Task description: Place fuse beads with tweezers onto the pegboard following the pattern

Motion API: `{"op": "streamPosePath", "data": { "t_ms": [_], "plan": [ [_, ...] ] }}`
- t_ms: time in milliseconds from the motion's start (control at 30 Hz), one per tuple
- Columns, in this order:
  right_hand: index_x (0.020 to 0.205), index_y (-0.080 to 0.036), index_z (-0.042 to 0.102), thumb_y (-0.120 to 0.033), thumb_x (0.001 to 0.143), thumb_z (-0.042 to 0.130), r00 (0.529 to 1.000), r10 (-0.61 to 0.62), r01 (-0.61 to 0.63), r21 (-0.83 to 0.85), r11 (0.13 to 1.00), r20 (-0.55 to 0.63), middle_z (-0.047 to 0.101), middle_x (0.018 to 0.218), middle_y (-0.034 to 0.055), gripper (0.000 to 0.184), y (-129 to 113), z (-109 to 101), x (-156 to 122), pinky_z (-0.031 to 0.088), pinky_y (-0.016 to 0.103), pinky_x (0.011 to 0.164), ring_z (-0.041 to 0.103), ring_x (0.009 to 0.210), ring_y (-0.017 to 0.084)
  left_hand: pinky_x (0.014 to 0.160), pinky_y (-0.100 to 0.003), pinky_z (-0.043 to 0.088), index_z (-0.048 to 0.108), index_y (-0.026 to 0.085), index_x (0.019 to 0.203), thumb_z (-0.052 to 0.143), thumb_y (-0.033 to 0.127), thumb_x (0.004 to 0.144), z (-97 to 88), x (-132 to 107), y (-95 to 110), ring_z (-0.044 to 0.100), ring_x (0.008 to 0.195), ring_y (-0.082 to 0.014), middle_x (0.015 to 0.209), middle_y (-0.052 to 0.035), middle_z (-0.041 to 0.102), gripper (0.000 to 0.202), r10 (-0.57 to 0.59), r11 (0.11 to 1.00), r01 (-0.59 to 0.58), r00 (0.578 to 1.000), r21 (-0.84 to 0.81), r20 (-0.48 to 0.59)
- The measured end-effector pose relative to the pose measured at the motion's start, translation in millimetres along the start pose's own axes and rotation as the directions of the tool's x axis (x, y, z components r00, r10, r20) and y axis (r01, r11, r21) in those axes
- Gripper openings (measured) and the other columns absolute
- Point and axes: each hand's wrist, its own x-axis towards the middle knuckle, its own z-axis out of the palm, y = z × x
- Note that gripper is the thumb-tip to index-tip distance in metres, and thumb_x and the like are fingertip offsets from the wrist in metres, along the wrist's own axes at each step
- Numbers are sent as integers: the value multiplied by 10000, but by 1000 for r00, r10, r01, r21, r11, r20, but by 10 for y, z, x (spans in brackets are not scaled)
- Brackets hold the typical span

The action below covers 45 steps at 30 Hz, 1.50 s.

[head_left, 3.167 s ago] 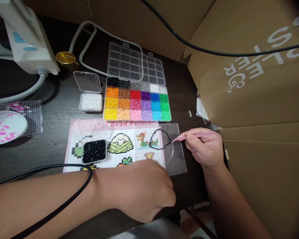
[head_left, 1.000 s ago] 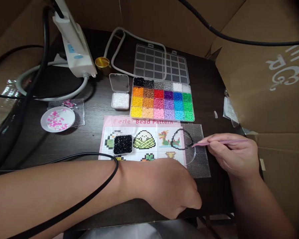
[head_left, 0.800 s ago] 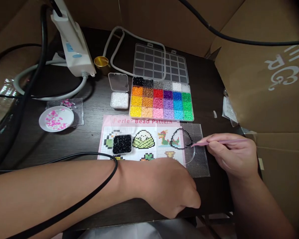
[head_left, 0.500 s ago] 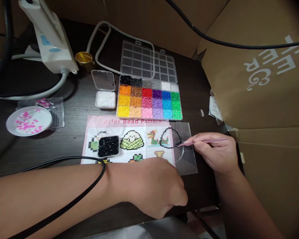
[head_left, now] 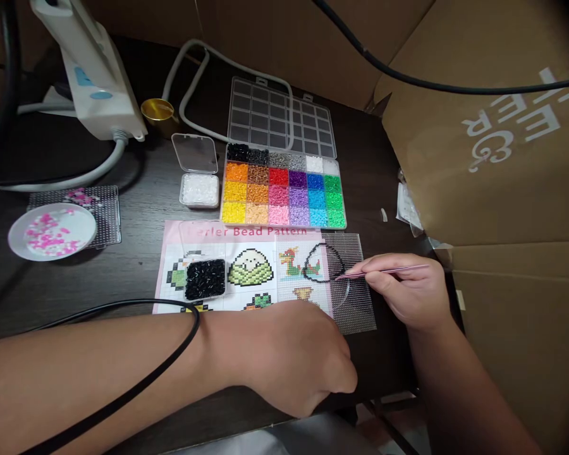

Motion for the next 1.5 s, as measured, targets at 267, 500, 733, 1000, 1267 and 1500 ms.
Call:
{"op": "streamPosePath", "data": {
  "t_ms": [267, 500, 733, 1000, 1267, 1500],
  "plan": [
    [862, -310, 819, -222, 867, 737, 1000, -6, 6, -38, 999, 4, 812, 851, 1, 120, -3, 6, -3, 653, 293, 741, 779, 770, 188, 532, -308, 411, 555, 231, 618, 675, 157, 753, 48, -20, -18, 527, 606, -166, 703, 28, 665, 195, 18, 1000, -19, 996, -10, -83],
    [840, -305, 816, -267, 867, 739, 999, 35, -36, -9, 999, -22, 809, 833, 10, 91, 22, -2, -13, 662, 322, 734, 778, 759, 202, 514, -301, 397, 540, 238, 609, 675, 155, 742, 93, -22, -31, 517, 586, -162, 687, 35, 664, 207, 31, 999, -30, 989, 10, -148],
    [843, -307, 811, -227, 860, 746, 1000, 20, -20, 8, 1000, -20, 812, 848, -6, 105, 7, 5, -5, 660, 294, 742, 780, 771, 185, 542, -295, 415, 549, 232, 619, 687, 163, 742, 73, -17, -27, 537, 608, -165, 702, 28, 665, 197, 20, 1000, -20, 996, -8, -91],
    [838, -295, 812, -247, 863, 743, 1000, 22, -23, -32, 999, -20, 815, 847, 3, 88, -17, 13, 8, 665, 305, 742, 784, 775, 198, 531, -299, 406, 545, 234, 602, 678, 145, 721, 108, -22, -34, 532, 595, -166, 684, 22, 661, 199, 28, 999, -31, 988, -16, -151],
    [854, -314, 810, -195, 868, 737, 1000, 12, -12, 12, 1000, -20, 815, 858, -22, 140, -10, 10, 1, 657, 267, 743, 785, 785, 175, 556, -297, 418, 554, 226, 612, 693, 152, 734, 71, 0, -26, 543, 611, -166, 701, 20, 659, 199, 13, 1000, -15, 996, -21, -92],
    [857, -309, 814, -217, 870, 737, 1000, 24, -24, -19, 1000, -17, 814, 854, -12, 120, -17, 10, 3, 658, 289, 749, 782, 788, 185, 581, -299, 431, 556, 227, 639, 679, 159, 760, 5, 20, -12, 581, 663, -170, 752, 21, 677, 186, -1, 1000, 1, 1000, -11, 5]
  ]
}}
